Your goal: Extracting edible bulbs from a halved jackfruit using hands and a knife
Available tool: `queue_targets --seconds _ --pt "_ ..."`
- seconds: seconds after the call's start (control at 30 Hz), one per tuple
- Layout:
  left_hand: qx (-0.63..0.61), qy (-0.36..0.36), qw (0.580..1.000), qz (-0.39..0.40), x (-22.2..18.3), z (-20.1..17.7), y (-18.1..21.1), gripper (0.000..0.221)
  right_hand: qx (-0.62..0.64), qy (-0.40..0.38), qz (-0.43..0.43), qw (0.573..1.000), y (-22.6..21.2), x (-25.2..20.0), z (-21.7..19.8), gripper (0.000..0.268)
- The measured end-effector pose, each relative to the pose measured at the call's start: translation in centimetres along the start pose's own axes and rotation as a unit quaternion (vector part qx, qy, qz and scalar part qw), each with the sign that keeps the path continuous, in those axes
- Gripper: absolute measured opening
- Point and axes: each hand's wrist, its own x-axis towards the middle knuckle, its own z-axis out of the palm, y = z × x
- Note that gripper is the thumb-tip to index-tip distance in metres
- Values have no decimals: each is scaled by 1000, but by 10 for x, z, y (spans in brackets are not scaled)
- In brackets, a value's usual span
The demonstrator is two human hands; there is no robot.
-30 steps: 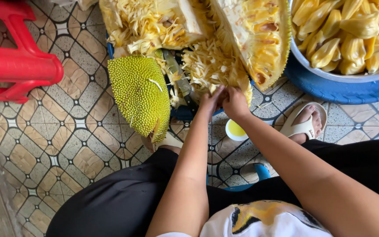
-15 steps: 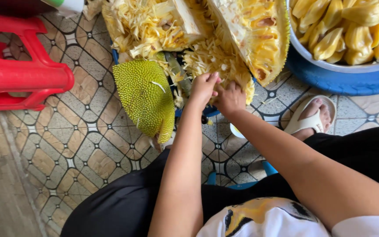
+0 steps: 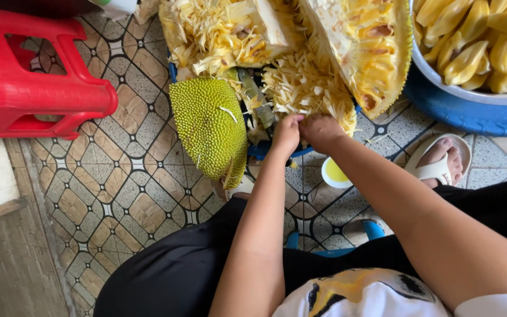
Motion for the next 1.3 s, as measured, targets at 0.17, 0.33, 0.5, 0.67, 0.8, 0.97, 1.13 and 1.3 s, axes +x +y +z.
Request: queue_targets --seconds 0.17,0.33,0.5,0.67,0.8,0.97,1.13,1.3 --pt "33 -33 999 23 16 9 -28 38 -13 7 18 1000 3 -2 36 9" --pt "102 -70 992 30 20 5 -32 47 -28 12 17 999 2 -5 -12 5" --pt "-407 4 892 -195 28 19 -9 34 -9 -28 72 997 3 -20 -73 6" --pt "142 -59 986 65 43 21 -42 36 191 -85 252 945 29 12 -172 55" --pt "84 -21 995 -43 -2 -11 27 28 533 3 409 741 75 8 -275 56" --pt "-9 90 996 28 11 18 33 29 575 95 455 673 153 -36 -285 37" --pt "50 326 905 269 -9 34 93 12 668 29 446 595 146 -42 -300 23" --pt "-442 -260 855 83 -46 31 167 76 708 120 396 572 89 -6 -293 27"
